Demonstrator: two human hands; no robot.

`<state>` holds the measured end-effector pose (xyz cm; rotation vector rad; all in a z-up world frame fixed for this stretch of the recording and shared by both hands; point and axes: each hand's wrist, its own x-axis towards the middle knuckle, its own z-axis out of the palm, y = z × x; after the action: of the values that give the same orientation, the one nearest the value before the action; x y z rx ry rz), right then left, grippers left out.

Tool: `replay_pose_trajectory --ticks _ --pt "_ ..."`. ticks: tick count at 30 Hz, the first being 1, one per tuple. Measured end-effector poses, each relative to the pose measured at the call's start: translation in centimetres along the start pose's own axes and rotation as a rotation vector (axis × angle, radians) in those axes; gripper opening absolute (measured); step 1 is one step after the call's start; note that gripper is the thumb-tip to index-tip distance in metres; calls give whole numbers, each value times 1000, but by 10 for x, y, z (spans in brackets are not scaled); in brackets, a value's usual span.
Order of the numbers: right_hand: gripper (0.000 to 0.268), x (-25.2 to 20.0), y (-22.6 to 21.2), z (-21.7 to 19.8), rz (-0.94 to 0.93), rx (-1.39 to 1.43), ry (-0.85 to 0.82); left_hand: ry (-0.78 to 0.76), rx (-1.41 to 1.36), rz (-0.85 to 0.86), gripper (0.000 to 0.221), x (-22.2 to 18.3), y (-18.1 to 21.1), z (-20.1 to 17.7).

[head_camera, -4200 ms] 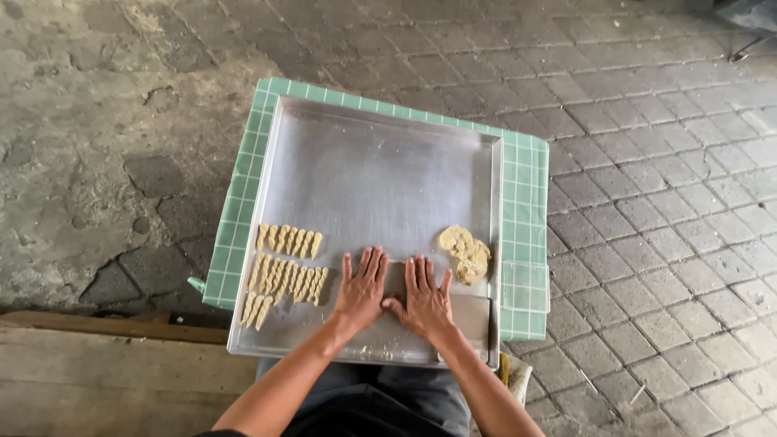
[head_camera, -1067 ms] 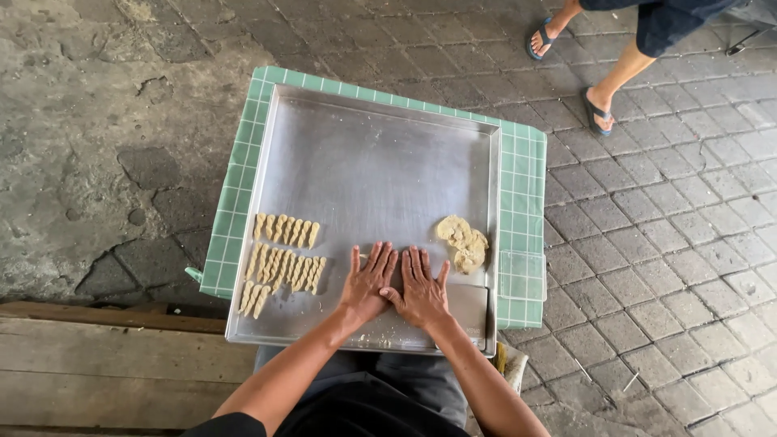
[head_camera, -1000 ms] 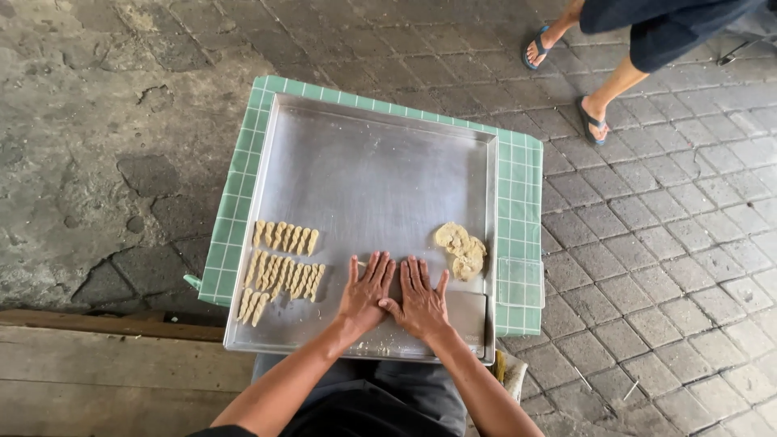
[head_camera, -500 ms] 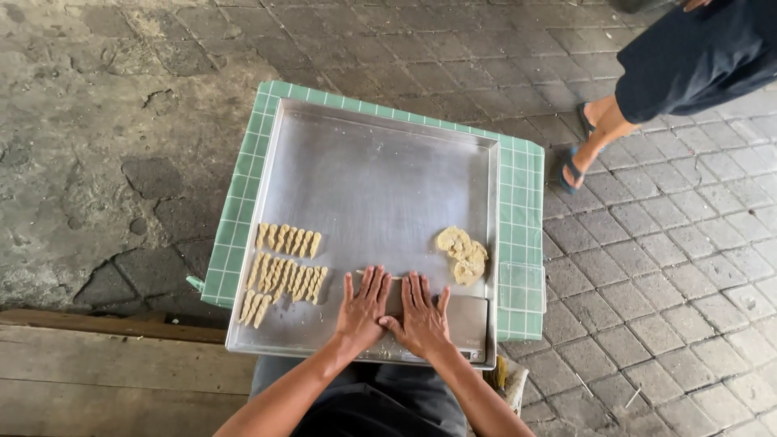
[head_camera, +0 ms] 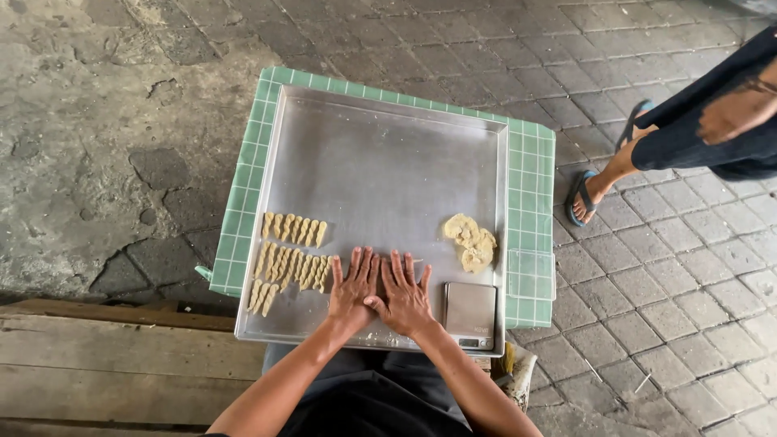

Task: Rolling small pieces of dough into thin strips and arranging them neatly in rows on a metal tray.

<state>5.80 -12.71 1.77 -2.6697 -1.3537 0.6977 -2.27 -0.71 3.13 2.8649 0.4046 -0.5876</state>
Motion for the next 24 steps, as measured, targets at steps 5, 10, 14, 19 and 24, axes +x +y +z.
replay_pose_trajectory --ticks 5,10,14,19,24 --pt "101 6 3 11 7 14 46 31 23 17 76 3 -7 7" --pt "101 4 9 28 -39 8 59 11 131 -39 74 -2 -3 12" --pt "96 24 26 54 -68 21 284 71 76 -35 75 9 -5 6" --pt "96 19 34 63 -105 -24 395 133 108 -52 74 7 -6 20" --pt "94 18 31 49 -60 -8 468 336 -56 -6 76 -12 -5 48"
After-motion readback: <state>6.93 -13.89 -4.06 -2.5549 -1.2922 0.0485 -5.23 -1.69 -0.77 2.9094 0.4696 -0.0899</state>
